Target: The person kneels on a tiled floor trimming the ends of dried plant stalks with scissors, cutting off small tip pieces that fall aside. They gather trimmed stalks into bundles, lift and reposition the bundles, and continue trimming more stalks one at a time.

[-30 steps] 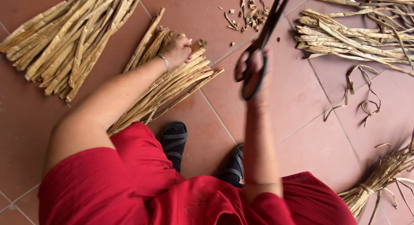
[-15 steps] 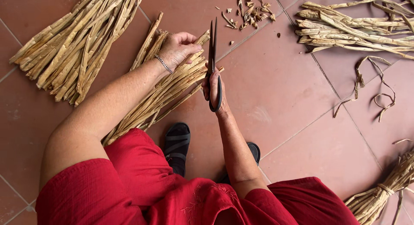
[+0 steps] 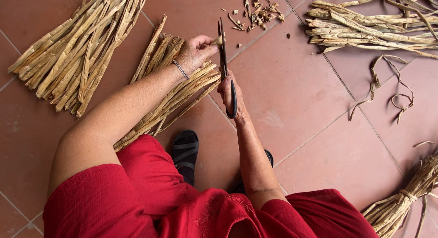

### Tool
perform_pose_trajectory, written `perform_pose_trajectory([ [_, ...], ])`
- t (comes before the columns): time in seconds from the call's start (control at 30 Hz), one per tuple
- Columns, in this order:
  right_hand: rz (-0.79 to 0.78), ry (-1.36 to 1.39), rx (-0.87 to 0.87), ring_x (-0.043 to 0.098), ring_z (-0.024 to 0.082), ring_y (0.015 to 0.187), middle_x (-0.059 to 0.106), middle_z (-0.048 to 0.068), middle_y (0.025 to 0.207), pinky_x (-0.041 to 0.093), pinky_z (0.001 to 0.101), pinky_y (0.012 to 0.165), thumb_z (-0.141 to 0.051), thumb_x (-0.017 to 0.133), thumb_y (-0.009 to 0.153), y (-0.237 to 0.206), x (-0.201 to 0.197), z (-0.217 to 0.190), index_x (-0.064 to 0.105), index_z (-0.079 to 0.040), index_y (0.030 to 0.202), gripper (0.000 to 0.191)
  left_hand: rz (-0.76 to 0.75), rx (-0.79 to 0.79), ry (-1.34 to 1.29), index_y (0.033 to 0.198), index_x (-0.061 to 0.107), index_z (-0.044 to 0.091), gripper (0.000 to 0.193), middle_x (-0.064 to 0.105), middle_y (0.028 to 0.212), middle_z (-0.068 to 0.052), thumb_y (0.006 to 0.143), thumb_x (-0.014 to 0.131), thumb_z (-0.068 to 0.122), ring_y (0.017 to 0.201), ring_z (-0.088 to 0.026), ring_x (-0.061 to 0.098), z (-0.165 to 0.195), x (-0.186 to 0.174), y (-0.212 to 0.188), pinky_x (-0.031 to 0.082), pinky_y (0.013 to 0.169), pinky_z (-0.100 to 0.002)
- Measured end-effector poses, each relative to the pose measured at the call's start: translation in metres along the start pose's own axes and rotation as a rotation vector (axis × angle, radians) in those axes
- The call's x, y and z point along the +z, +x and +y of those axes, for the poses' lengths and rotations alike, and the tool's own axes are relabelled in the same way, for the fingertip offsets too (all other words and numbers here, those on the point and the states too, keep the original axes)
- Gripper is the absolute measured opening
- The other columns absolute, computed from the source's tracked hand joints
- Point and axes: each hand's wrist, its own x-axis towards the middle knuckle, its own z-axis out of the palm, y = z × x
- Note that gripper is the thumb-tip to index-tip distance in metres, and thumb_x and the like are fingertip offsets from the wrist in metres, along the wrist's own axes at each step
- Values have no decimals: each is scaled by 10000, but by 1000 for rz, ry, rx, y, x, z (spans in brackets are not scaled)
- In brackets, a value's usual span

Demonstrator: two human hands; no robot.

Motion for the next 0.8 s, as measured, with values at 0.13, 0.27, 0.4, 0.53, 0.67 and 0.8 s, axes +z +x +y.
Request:
perform_pose_trajectory([
  [0.13, 44, -125, -103, 574, 110, 679, 550, 23, 722, 499, 295, 644, -678, 240, 1076, 0, -3, -2, 496, -53, 1521, 808, -13, -16, -5, 1159, 687, 83, 291, 670, 942, 21, 984, 732, 311, 820, -43, 644, -3, 3, 4, 584, 630, -204],
  [0.27, 84, -161, -66, 575, 128, 598, 520, 10, 622, 494, 328, 591, -628, 239, 1066, -4, 0, -9, 581, -52, 1379, 739, -25, -28, -31, 1154, 697, 79, 262, 691, 932, 3, 957, 711, 251, 788, -53, 662, -7, 7, 10, 602, 615, -216],
  [0.4, 146, -236, -59, 600, 132, 574, 534, 14, 599, 495, 343, 565, -583, 263, 1084, -6, 1, -15, 641, -51, 1203, 664, -42, -42, -67, 1149, 719, 66, 251, 712, 909, -12, 974, 708, 247, 753, -62, 668, -8, 12, 11, 604, 624, -219],
  [0.53, 163, -258, -21, 634, 126, 542, 569, 15, 576, 513, 338, 553, -564, 284, 1075, -8, -2, -12, 660, -49, 1146, 641, -68, -55, -39, 1157, 688, 55, 264, 719, 909, -11, 982, 685, 254, 747, -64, 688, -7, 12, 12, 612, 619, -221],
  [0.67, 206, -113, 35, 555, 116, 481, 528, -13, 541, 447, 310, 468, -555, 299, 1078, -7, -9, 0, 654, -17, 1155, 649, -115, -100, -46, 1187, 627, 48, 295, 717, 880, -49, 1003, 629, 279, 713, -86, 701, -24, 11, 17, 600, 585, -229],
  [0.8, 297, 1, 56, 482, 89, 448, 492, -42, 539, 389, 266, 410, -595, 349, 1053, 2, -37, 12, 638, 11, 1214, 690, -151, -149, 55, 1214, 611, 53, 331, 674, 908, -82, 980, 708, 267, 761, -139, 635, -69, 20, 18, 559, 638, -301],
])
